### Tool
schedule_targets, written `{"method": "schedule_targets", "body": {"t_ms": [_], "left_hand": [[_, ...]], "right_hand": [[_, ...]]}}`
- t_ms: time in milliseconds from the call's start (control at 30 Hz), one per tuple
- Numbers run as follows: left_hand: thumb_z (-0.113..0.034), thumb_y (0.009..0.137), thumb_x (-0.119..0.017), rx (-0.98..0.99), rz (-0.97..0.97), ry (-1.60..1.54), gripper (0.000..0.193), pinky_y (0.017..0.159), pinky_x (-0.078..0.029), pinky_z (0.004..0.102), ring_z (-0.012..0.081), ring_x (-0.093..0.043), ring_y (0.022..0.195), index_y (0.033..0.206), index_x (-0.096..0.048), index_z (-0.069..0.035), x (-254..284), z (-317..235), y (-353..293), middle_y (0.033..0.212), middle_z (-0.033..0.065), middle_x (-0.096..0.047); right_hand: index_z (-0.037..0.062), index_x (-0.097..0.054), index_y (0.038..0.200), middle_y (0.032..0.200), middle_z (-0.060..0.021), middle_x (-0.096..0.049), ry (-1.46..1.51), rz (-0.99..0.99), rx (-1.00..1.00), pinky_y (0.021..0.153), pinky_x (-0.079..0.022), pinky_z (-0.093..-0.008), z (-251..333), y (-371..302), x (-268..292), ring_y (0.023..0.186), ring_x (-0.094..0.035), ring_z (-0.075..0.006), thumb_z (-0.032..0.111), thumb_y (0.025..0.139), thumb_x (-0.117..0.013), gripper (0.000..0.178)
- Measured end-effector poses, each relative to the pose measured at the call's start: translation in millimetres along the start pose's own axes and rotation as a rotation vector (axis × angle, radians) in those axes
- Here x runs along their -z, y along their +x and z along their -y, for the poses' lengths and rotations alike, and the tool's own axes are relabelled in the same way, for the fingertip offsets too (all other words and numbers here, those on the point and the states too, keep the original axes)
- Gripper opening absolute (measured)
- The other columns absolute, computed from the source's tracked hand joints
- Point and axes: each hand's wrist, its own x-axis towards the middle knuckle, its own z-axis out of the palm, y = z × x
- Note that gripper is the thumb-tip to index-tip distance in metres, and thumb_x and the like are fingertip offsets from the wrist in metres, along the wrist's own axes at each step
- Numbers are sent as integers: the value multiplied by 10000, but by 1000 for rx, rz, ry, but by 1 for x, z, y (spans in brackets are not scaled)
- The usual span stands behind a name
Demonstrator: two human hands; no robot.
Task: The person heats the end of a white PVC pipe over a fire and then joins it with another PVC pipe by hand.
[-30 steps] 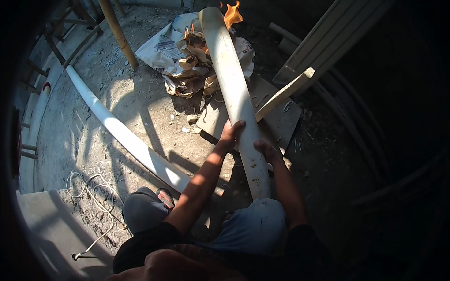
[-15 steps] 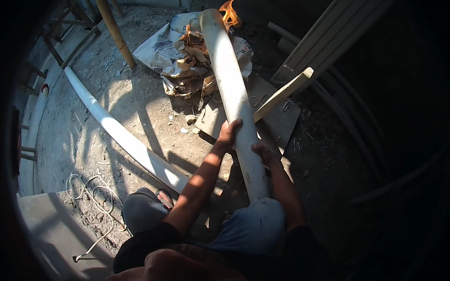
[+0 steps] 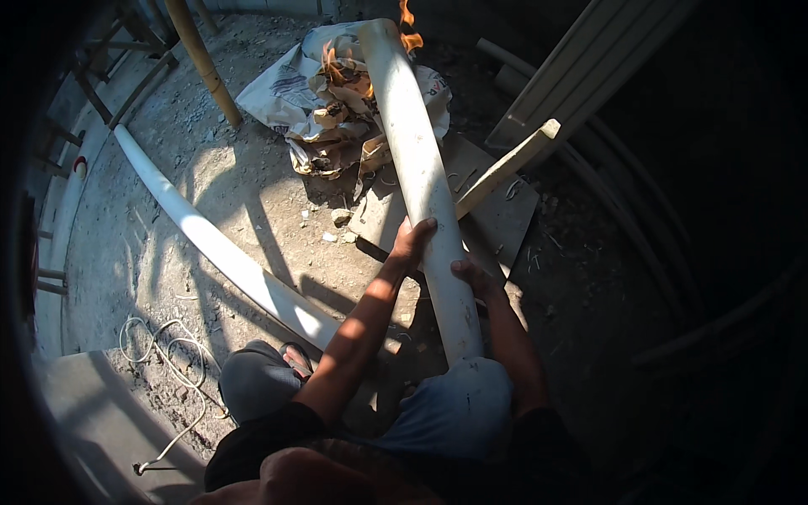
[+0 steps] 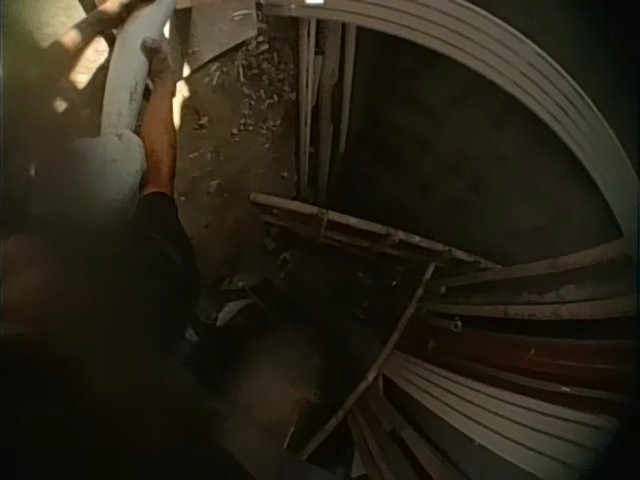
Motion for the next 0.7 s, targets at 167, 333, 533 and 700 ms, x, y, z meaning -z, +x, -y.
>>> {"method": "schedule_targets", "body": {"t_ms": [167, 333, 533, 700], "left_hand": [[-379, 786, -758, 4, -203, 329, 705, 805, -542, 370, 237, -621, 926, 1259, -419, 18, -25, -12, -15, 1104, 155, -575], [-408, 758, -777, -45, -48, 78, 722, 815, -529, 358, 223, -621, 922, 1212, -443, 43, 3, 4, 1, 1068, 152, -599], [-442, 779, -746, -20, -47, 182, 760, 838, -528, 362, 232, -610, 987, 1274, -417, 31, -13, -7, -3, 1130, 178, -570], [-423, 790, -742, -44, -242, 393, 673, 814, -530, 341, 209, -616, 939, 1207, -463, 24, -32, -13, -19, 1050, 163, -594]], "right_hand": [[22, -409, 1385, 1215, -118, -543, -341, -295, 191, 947, -462, -390, 3, -19, -40, 1106, -551, -242, 441, 633, -789, 941], [10, -433, 1368, 1208, -124, -554, -192, -181, 97, 972, -464, -376, -5, -12, -21, 1117, -561, -249, 469, 635, -791, 935], [26, -408, 1394, 1232, -125, -544, 54, -37, -87, 990, -438, -375, -2, -5, 5, 1145, -540, -243, 420, 630, -789, 940], [0, -432, 1359, 1189, -119, -560, -442, -314, 193, 936, -466, -362, 14, -20, -39, 1101, -559, -225, 492, 651, -759, 923]]}}
